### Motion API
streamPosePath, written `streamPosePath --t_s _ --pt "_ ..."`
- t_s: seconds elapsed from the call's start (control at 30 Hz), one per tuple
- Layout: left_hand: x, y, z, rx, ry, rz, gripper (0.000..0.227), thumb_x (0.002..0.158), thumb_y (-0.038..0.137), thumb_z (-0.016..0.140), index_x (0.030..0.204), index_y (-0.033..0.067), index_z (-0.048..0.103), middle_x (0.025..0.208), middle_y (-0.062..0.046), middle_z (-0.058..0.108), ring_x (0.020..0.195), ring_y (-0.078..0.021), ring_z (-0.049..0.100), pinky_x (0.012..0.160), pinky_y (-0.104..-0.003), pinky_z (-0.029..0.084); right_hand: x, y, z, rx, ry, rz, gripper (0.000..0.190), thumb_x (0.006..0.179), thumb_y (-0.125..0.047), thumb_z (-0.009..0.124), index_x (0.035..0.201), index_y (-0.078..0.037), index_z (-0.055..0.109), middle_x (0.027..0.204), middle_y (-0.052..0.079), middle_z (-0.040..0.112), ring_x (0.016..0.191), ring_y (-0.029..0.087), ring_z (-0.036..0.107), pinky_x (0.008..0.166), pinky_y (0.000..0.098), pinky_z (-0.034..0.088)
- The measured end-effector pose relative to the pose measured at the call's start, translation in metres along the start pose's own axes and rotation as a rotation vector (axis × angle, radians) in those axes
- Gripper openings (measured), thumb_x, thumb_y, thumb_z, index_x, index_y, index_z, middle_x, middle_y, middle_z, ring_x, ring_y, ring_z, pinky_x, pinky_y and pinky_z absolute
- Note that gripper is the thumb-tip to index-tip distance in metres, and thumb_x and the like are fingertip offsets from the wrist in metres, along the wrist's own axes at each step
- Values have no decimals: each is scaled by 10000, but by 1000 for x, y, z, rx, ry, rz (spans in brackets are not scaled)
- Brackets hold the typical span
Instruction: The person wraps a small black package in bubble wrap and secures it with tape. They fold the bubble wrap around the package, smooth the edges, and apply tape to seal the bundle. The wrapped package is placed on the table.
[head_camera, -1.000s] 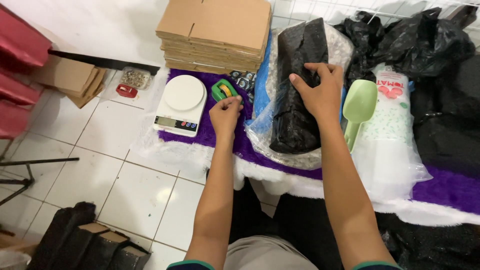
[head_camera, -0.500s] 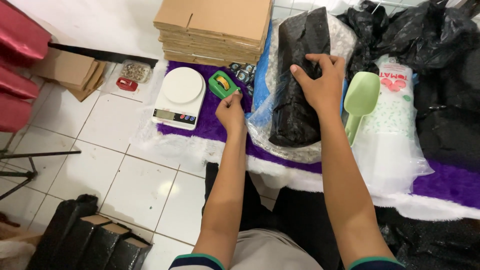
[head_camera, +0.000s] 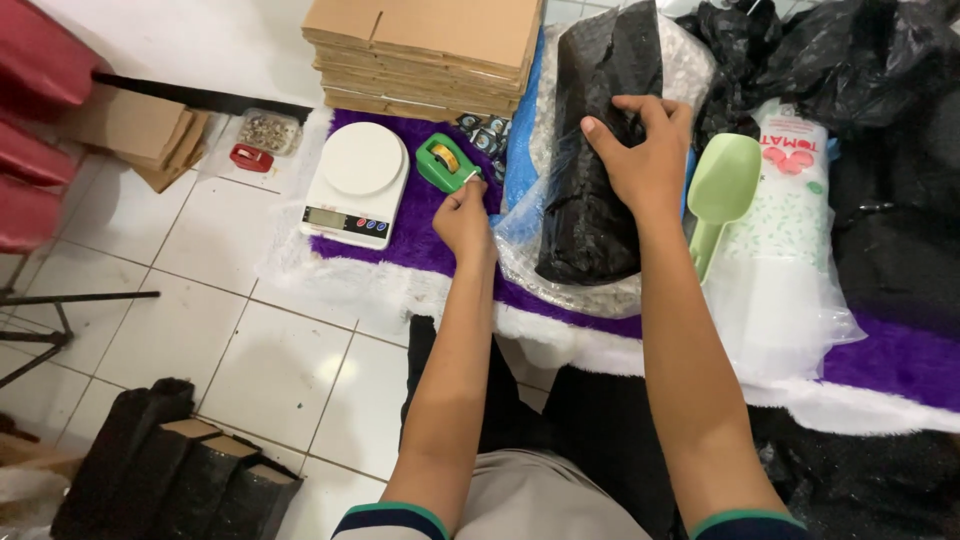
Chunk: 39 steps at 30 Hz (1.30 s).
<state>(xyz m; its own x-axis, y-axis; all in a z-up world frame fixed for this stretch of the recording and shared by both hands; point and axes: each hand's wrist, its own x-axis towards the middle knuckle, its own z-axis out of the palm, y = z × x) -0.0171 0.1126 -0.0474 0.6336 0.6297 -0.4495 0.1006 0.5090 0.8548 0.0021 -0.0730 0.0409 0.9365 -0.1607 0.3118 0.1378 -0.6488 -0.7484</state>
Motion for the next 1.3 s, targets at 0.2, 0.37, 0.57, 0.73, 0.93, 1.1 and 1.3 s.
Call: streamPosePath --t_s 0.2,0.37,0.57,0.73,0.93,1.1,1.3 --pt "0 -2 -1 20 -5 43 99 837 75 750 817 -15 787 805 -52 738 867 -162 686 805 -328 557 -2 -5 -1 -5 -10 42 392 929 -469 791 1204 -209 691 1234 72 430 1203 281 528 961 465 483" --pt "9 -2 -1 86 -28 15 154 858 117 737 764 -2 763 822 -113 781 835 -180 762 799 -334 596 -3 -8 -2 -5 -19 48 404 931 -483 780 1212 -208 688 1231 74 422 1219 294 509 965 481 483" --pt "-4 9 -2 152 -13 -52 153 864 130 698 749 37 737 771 -110 780 740 -147 768 799 -350 601 -3 -10 0 -19 -15 84 400 922 -485 792 1206 -222 692 1223 65 423 1203 279 514 917 466 504" --pt "-8 13 -1 209 -22 -25 230 877 106 660 651 66 666 718 -68 750 717 -159 784 765 -366 607 -2 -7 2 -37 -13 60 404 933 -501 781 1208 -222 684 1215 60 423 1205 282 503 850 475 518" --pt "-3 13 -1 193 -29 -45 140 867 91 662 733 60 642 697 -46 681 606 -159 746 654 -326 561 -3 -9 2 -49 -20 78 424 922 -541 762 1206 -238 678 1240 45 434 1164 259 543 725 469 517" --pt "-6 16 -1 317 -31 -62 219 878 135 687 670 74 664 581 -88 692 536 -147 699 692 -341 583 -2 -6 3 -76 -10 103 430 914 -547 762 1210 -247 678 1245 47 431 1151 257 548 666 474 503" --pt "3 12 2 444 9 -21 194 768 263 689 729 82 747 607 -92 736 618 -166 741 764 -336 593 -2 -14 7 -69 -18 68 415 934 -504 759 1197 -194 675 1239 67 428 1206 285 528 761 507 543"
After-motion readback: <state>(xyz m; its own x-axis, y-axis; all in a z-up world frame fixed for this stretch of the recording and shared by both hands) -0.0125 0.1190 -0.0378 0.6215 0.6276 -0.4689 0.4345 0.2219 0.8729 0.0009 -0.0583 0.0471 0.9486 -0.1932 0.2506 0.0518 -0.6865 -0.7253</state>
